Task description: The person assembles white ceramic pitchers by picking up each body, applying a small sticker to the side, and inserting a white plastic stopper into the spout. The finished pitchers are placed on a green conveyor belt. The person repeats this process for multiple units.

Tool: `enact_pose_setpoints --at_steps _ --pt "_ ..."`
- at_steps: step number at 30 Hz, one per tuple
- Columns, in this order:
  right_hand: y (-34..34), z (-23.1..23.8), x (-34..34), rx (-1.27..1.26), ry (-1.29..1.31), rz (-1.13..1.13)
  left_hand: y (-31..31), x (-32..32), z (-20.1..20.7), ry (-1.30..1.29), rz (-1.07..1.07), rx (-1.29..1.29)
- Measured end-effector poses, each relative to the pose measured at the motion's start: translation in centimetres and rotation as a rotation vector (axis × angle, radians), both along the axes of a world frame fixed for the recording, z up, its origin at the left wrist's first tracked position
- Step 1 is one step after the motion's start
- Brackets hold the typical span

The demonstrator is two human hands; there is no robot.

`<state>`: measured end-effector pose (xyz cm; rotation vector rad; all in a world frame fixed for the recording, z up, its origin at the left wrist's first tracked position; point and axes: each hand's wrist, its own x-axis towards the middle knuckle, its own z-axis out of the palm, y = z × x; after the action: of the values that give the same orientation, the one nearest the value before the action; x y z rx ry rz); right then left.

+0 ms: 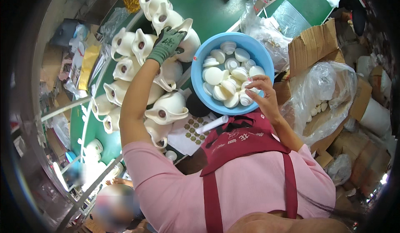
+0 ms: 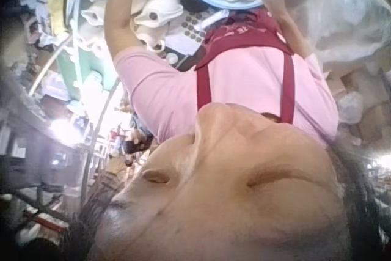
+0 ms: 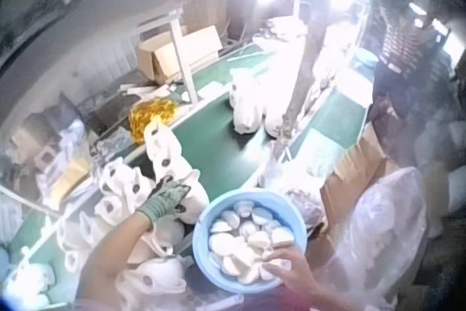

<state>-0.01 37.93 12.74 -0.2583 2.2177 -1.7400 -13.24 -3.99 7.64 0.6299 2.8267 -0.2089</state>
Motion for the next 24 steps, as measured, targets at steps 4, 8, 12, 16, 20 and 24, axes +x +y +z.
enact_pose_setpoints --at_steps 4,8,12,16,20,24 --pt "0.0 -0.5 -2.9 0.183 0.247 -0.063 0.5 0.2 5.2 0.371 0.010 0.335" --pt "-2.0 0.6 -6.5 0.276 0.542 -0.028 -0.1 3.0 13.9 0.440 0.541 0.757" --pt "-6.4 4.1 -6.9 0.043 0.494 0.058 -5.1 7.4 14.4 0.105 0.233 1.071" --pt "-8.2 5.1 -3.3 0.086 0.538 0.213 -0.8 12.9 7.5 -0.546 0.688 1.350" --pt "-9.0 5.3 1.5 0.200 0.630 0.270 3.7 15.1 2.4 -0.723 0.398 1.396" --pt "-7.9 5.5 3.4 0.223 0.582 0.297 9.1 15.1 0.5 -0.765 0.704 1.446"
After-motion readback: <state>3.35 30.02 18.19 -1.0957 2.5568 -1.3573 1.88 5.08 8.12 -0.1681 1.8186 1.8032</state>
